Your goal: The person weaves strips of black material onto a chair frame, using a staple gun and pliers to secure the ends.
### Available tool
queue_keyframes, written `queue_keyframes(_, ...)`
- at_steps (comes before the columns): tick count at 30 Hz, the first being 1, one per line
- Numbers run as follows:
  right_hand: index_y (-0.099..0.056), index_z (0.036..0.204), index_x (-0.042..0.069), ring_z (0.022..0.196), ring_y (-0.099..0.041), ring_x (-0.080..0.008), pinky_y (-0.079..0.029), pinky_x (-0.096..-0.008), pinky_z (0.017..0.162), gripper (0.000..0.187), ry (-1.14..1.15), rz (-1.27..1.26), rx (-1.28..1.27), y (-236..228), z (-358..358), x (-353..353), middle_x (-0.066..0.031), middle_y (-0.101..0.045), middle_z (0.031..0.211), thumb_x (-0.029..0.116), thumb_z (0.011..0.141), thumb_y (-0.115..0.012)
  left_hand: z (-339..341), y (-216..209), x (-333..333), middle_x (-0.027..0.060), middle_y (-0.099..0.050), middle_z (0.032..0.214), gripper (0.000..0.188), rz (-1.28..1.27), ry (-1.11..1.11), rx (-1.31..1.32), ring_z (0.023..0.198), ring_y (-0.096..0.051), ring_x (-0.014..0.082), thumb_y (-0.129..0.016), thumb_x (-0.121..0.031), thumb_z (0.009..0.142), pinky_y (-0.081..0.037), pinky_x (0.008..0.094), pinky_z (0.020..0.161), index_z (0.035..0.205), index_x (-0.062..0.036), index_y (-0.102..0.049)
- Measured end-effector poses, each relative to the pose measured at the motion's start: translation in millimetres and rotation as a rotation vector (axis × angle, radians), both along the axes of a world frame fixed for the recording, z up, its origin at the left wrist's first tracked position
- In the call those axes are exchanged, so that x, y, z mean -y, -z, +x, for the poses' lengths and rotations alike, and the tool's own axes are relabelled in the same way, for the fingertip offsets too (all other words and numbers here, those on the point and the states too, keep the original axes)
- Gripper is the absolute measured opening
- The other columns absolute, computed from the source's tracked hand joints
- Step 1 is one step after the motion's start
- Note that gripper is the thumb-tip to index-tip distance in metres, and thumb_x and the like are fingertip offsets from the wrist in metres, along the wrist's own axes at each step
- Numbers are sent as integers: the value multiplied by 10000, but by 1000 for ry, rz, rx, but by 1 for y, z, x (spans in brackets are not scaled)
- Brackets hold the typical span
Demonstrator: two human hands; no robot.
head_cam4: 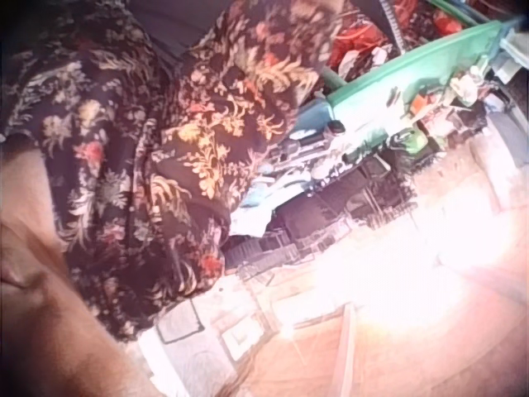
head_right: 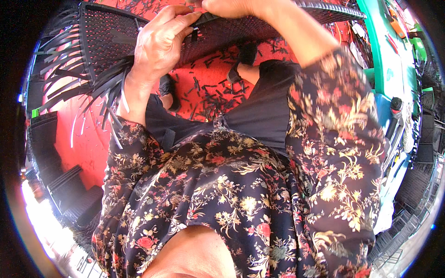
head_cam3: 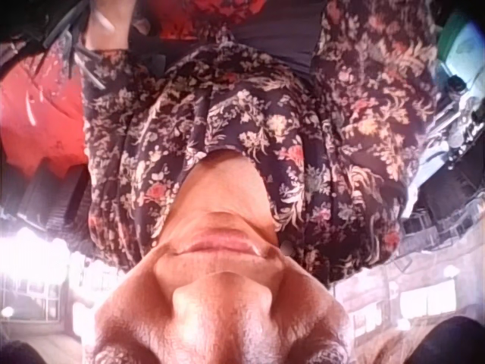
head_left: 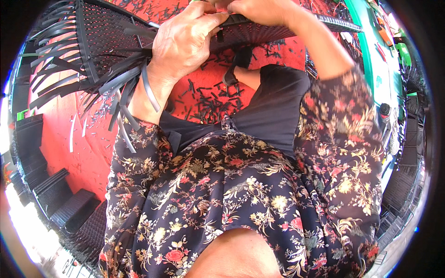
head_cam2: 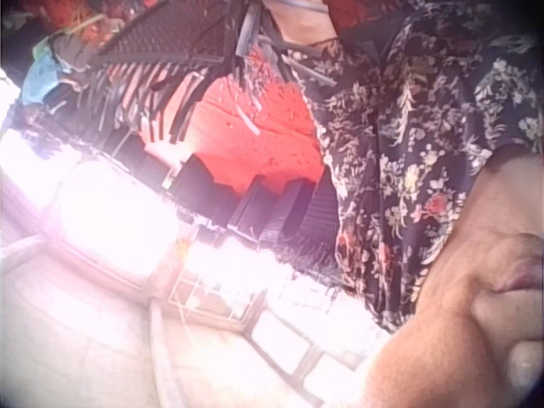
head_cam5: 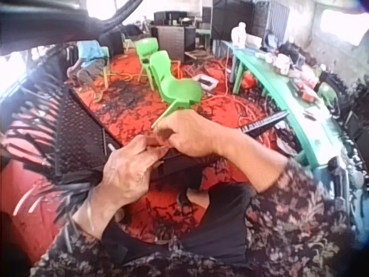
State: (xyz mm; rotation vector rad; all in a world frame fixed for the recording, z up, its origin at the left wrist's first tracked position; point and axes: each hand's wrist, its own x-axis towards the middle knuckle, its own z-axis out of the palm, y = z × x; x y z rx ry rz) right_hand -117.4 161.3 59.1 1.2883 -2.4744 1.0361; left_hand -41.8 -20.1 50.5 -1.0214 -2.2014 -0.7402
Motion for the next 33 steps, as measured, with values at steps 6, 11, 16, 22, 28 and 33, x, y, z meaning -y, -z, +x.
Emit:
queue_keyframes(6,-597,749,27,543,-574,-140,-465,-308,511,434,399,-436,718,30,108,12,-59,-603,670,445,854,-645,-8,13,9,135,-647,969,283,-85,21,-11,838,-652,285,-585,70,762,-524,322,708,1023,-9,-660)
queue_keyframes(11,-602,930,43,615,-555,-135,-448,-254,548,401,154,-967,1443,58,99,43,-58,-598,752,423,965,-477,-10,18,11,96,-645,935,282,-19,19,56,758,-651,262,-555,-17,758,-533,336,659,1018,-33,-665)
queue_keyframes(16,-592,923,29,621,-559,-140,-451,-258,555,196,-42,-1143,1396,73,101,45,-57,-603,750,204,969,-516,-7,18,13,149,-656,982,299,-53,0,168,912,-655,295,-585,53,774,-526,320,786,1053,-24,-660)
queue_keyframes(22,-613,840,7,565,-535,-97,-437,-226,527,243,160,-899,1019,78,109,34,-29,-568,647,196,963,-524,-13,22,12,115,-663,902,230,-31,43,36,798,-653,290,-630,-32,762,-533,342,685,989,-30,-671)
queue_keyframes(28,-595,765,13,549,-471,-46,-390,-216,500,264,294,-739,855,71,112,20,13,-525,601,195,952,-554,-10,23,9,114,-661,865,233,-20,69,103,778,-650,292,-639,-14,753,-528,345,667,984,-28,-666)
queue_keyframes(33,-597,763,6,556,-430,-46,-379,-232,507,251,250,-751,842,59,117,20,11,-491,580,190,931,-574,-1,22,4,114,-644,858,259,-58,13,66,774,-639,297,-654,-38,746,-518,360,652,1005,-44,-643)
